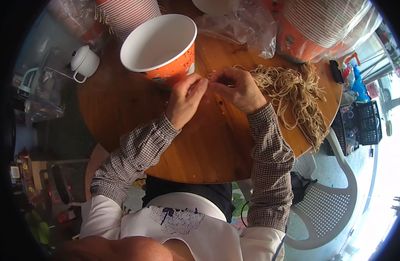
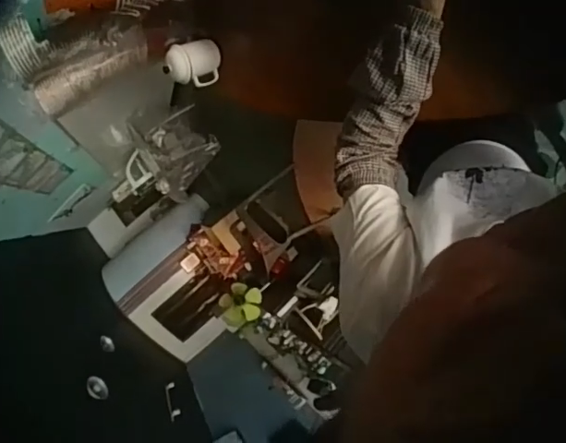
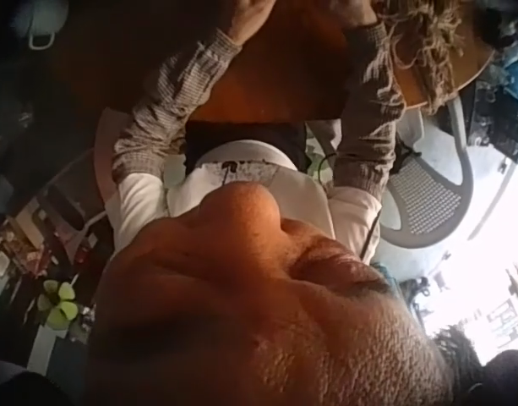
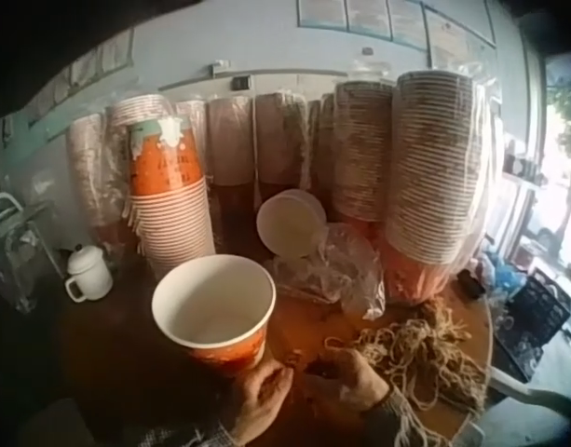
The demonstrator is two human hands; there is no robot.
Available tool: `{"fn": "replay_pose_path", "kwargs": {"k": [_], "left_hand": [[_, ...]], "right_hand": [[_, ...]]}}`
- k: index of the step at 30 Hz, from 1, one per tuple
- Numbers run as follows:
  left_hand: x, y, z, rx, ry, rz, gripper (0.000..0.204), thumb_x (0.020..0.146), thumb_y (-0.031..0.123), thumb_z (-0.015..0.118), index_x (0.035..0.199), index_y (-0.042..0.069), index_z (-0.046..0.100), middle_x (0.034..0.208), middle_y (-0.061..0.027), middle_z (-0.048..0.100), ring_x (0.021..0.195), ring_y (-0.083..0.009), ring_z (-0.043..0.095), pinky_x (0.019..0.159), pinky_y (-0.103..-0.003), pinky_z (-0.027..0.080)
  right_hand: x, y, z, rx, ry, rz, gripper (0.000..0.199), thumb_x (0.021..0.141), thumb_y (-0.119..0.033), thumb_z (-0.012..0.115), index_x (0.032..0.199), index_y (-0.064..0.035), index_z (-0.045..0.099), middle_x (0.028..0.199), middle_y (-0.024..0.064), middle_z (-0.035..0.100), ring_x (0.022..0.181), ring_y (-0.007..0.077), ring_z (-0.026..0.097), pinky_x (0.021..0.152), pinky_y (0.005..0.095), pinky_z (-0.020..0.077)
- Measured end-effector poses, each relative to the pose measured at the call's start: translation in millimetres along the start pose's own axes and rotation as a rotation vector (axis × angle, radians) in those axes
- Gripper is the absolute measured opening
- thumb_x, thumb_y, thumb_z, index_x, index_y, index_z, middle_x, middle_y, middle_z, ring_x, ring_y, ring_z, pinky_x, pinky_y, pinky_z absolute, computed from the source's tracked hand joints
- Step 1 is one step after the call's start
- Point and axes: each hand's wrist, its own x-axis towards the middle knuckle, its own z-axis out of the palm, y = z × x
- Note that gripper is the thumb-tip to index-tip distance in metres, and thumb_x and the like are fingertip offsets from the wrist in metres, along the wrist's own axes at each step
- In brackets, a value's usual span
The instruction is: Attaching string handles to small decorative paper buckets.
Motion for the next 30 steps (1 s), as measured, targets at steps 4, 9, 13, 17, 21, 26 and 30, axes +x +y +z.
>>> {"fn": "replay_pose_path", "kwargs": {"k": [4,9,13,17,21,26,30], "left_hand": [[0.5,-6.5,-1.5,0.053,-0.026,0.008,0.020,0.098,0.020,0.053,0.094,0.000,0.056,0.078,-0.0014,0.060,0.068,-0.0077,0.060,0.062,-0.022,0.047],[-0.7,-8.9,-3.4,0.024,-0.006,0.062,0.018,0.097,0.017,0.056,0.096,-0.001,0.057,0.080,-0.0024,0.062,0.071,-0.0086,0.062,0.065,-0.023,0.049],[-0.7,-7.5,-4.0,0.000,-0.002,0.033,0.020,0.097,0.018,0.057,0.097,-0.002,0.058,0.082,-0.0029,0.063,0.071,-0.0089,0.063,0.065,-0.023,0.049],[0.0,-5.0,-7.3,0.021,-0.025,-0.022,0.021,0.097,0.020,0.057,0.097,-0.002,0.059,0.082,-0.0030,0.063,0.070,-0.0092,0.063,0.065,-0.023,0.049],[-0.7,-2.7,-6.2,0.005,-0.025,-0.034,0.022,0.097,0.020,0.057,0.097,-0.002,0.059,0.082,-0.0030,0.063,0.071,-0.0094,0.064,0.065,-0.023,0.049],[0.1,-9.4,-6.6,0.050,0.010,0.053,0.017,0.096,0.016,0.058,0.097,-0.001,0.057,0.082,-0.0026,0.063,0.071,-0.0092,0.064,0.066,-0.023,0.050],[0.4,-12.2,-5.4,0.056,0.015,0.058,0.015,0.095,0.013,0.059,0.096,-0.001,0.056,0.084,-0.0023,0.063,0.074,-0.0082,0.063,0.067,-0.023,0.050]], "right_hand": [[1.8,4.5,-0.3,-0.065,0.015,-0.057,0.012,0.087,-0.010,0.069,0.095,-0.0034,0.062,0.075,-0.0049,0.057,0.060,0.0001,0.047,0.051,0.0170,0.0373],[1.9,-1.1,2.7,-0.125,0.031,-0.073,0.010,0.085,-0.007,0.067,0.090,-0.0003,0.062,0.077,-0.0020,0.060,0.069,0.0029,0.053,0.063,0.0203,0.0450],[1.6,2.8,1.3,-0.207,0.050,-0.097,0.011,0.086,-0.008,0.067,0.089,0.0002,0.062,0.077,-0.0010,0.060,0.069,0.0035,0.053,0.063,0.0212,0.0458],[1.6,0.5,3.6,-0.213,0.064,-0.021,0.014,0.088,-0.013,0.065,0.091,0.0008,0.063,0.075,0.0006,0.061,0.068,0.0051,0.054,0.063,0.0231,0.0467],[1.9,3.3,3.6,-0.237,0.073,-0.018,0.016,0.090,-0.015,0.063,0.092,0.0008,0.063,0.073,0.0013,0.062,0.066,0.0061,0.055,0.062,0.0244,0.0468],[1.7,2.2,3.7,-0.237,0.062,-0.057,0.015,0.089,-0.014,0.064,0.092,0.0009,0.063,0.074,0.0009,0.061,0.066,0.0059,0.054,0.061,0.0239,0.0464],[2.2,6.3,2.9,-0.230,0.064,-0.117,0.015,0.087,-0.013,0.066,0.091,0.0011,0.063,0.074,0.0007,0.060,0.066,0.0055,0.053,0.061,0.0237,0.0460]]}}
